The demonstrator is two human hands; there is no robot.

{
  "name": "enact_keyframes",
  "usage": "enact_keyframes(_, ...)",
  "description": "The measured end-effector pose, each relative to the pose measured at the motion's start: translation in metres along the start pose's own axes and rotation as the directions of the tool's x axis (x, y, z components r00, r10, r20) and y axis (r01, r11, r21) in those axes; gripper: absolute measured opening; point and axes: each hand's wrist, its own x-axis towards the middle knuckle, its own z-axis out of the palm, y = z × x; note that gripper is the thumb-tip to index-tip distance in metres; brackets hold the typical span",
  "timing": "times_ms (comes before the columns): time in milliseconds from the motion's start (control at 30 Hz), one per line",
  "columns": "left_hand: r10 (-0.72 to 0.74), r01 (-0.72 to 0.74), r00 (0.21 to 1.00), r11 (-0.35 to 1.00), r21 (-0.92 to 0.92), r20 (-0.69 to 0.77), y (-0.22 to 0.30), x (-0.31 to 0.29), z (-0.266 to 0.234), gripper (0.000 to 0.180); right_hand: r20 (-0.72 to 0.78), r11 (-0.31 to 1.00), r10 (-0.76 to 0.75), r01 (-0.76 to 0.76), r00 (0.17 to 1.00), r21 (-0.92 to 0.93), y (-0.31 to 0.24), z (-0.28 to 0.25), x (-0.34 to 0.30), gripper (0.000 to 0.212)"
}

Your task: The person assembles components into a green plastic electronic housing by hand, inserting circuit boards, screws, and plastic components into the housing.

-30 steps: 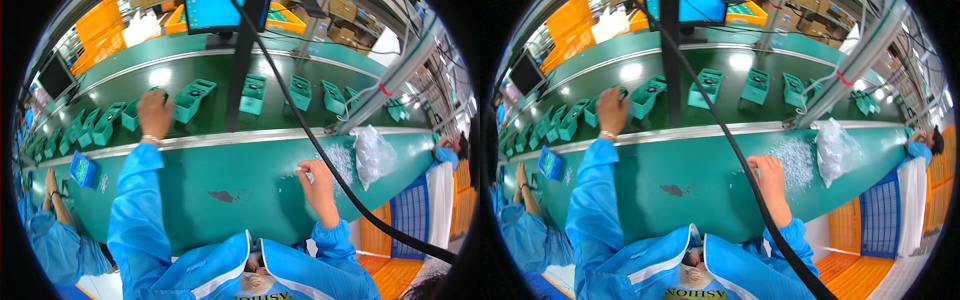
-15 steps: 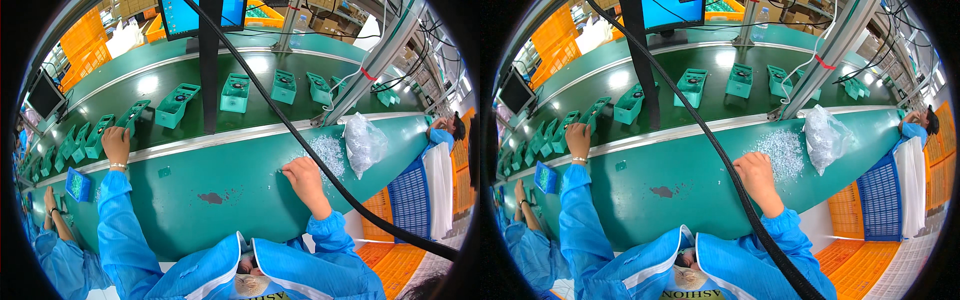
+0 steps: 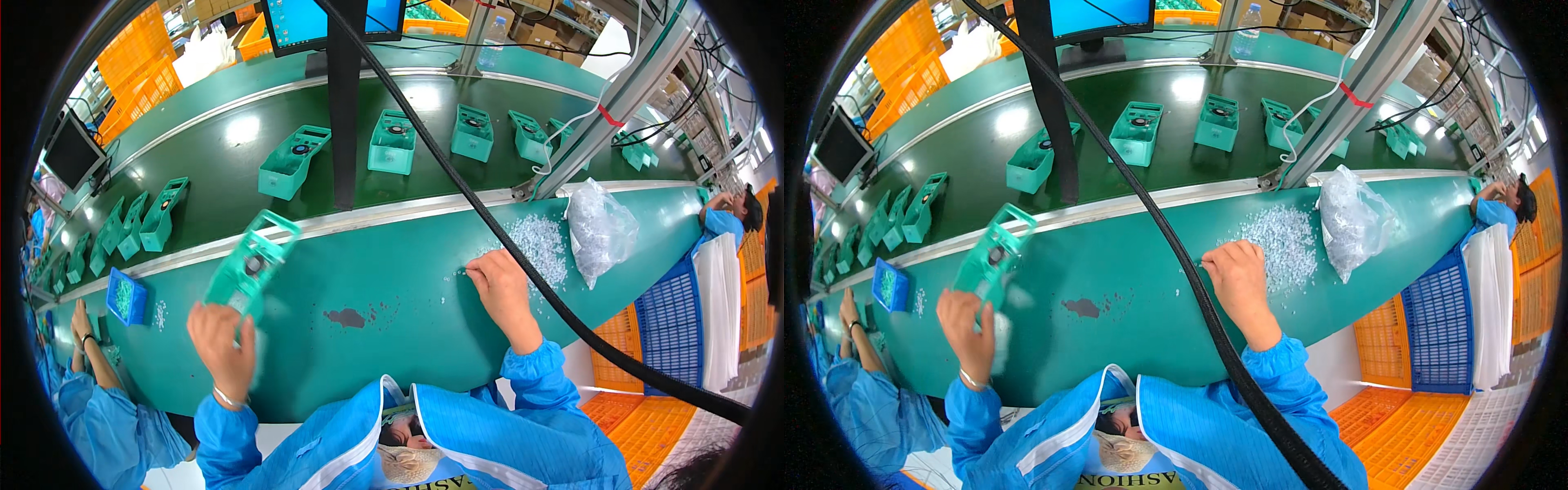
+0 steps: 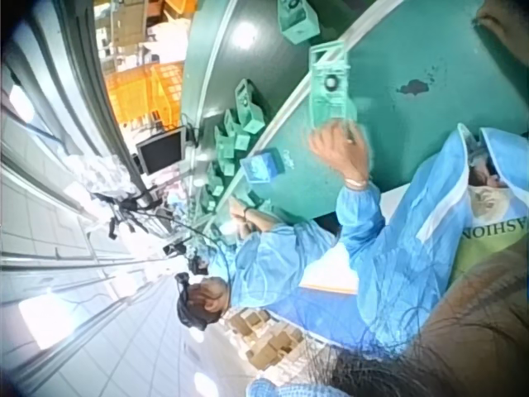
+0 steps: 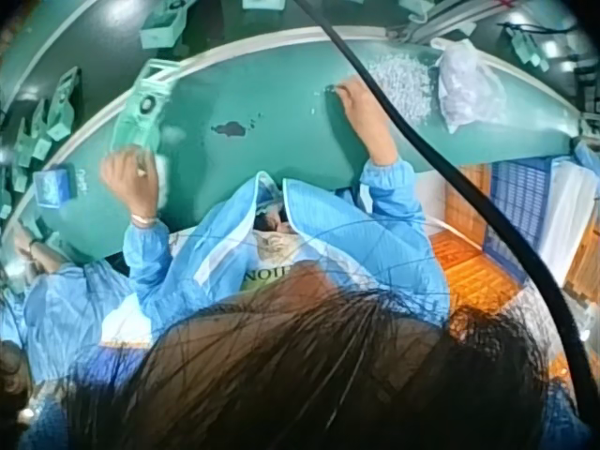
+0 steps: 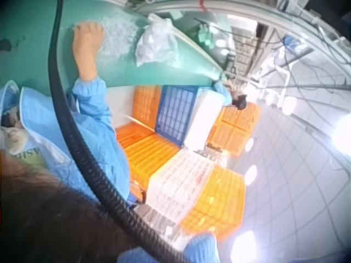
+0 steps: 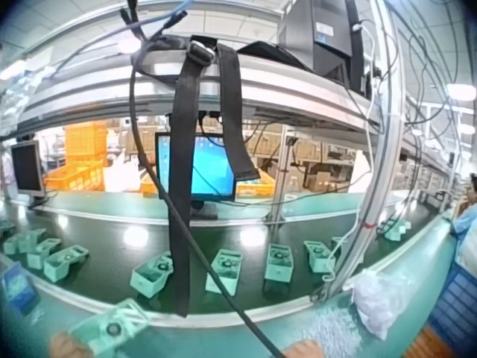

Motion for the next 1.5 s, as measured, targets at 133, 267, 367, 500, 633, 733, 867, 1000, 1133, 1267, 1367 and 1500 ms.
enact_keyframes(133, 0.056, -0.051, 0.993, 0.998, -0.043, 0.106, 0.043, -0.032, -0.013, 0.017, 0.034, 0.999, -0.034, 0.034, 0.999, -0.007, -0.003, -0.004, 0.002, 0.014)
enact_keyframes(267, 0.114, -0.096, 0.977, 0.99, -0.106, 0.18, 0.064, -0.055, -0.016, 0.015, 0.029, 0.994, -0.089, 0.091, 0.996, -0.053, -0.005, -0.003, 0.002, 0.014)
enact_keyframes(367, 0.144, -0.118, 0.968, 0.984, -0.137, 0.205, 0.074, -0.063, -0.018, 0.013, 0.025, 0.992, -0.09, 0.092, 0.996, -0.085, -0.007, -0.001, 0.002, 0.014)
enact_keyframes(500, 0.187, -0.15, 0.956, 0.973, -0.174, 0.226, 0.08, -0.07, -0.018, 0.012, 0.024, 0.992, -0.067, 0.069, 0.997, -0.109, -0.007, 0.002, 0.004, 0.014)
enact_keyframes(633, 0.231, -0.179, 0.942, 0.96, -0.216, 0.246, 0.084, -0.071, -0.018, 0.015, -0.001, 0.995, -0.074, 0.074, 0.997, -0.064, -0.003, 0.002, 0.002, 0.015)
enact_keyframes(733, 0.239, -0.184, 0.94, 0.956, -0.228, 0.244, 0.084, -0.074, -0.016, 0.016, 0.023, 0.997, -0.04, 0.042, 0.999, -0.07, -0.003, 0.003, 0.001, 0.016)
enact_keyframes(867, 0.24, -0.179, 0.937, 0.954, -0.24, 0.255, 0.084, -0.075, -0.016, 0.017, 0.04, 0.992, -0.076, 0.08, 0.996, -0.097, -0.003, 0.004, 0.001, 0.014)
enact_keyframes(1000, 0.252, -0.192, 0.929, 0.954, -0.23, 0.27, 0.083, -0.077, -0.017, 0.017, 0.025, 0.977, -0.138, 0.141, 0.99, -0.162, -0.006, 0.005, 0.004, 0.014)
enact_keyframes(1133, 0.253, -0.187, 0.928, 0.951, -0.246, 0.275, 0.082, -0.077, -0.019, 0.017, 0.026, 0.964, -0.144, 0.146, 0.989, -0.22, -0.013, 0.002, 0.005, 0.014)
enact_keyframes(1267, 0.255, -0.195, 0.937, 0.949, -0.247, 0.239, 0.082, -0.078, -0.015, 0.016, 0.036, 0.968, -0.114, 0.119, 0.993, -0.22, -0.023, -0.004, 0.007, 0.004)
enact_keyframes(1367, 0.258, -0.195, 0.933, 0.949, -0.247, 0.251, 0.081, -0.08, -0.015, 0.015, 0.062, 0.989, -0.051, 0.059, 0.997, -0.135, -0.05, -0.007, 0.015, 0.006)
enact_keyframes(1500, 0.28, -0.208, 0.923, 0.94, -0.271, 0.264, 0.081, -0.084, -0.015, 0.018, 0.141, 0.957, -0.202, 0.165, 0.969, 0.24, -0.101, 0.016, 0.019, 0.011)
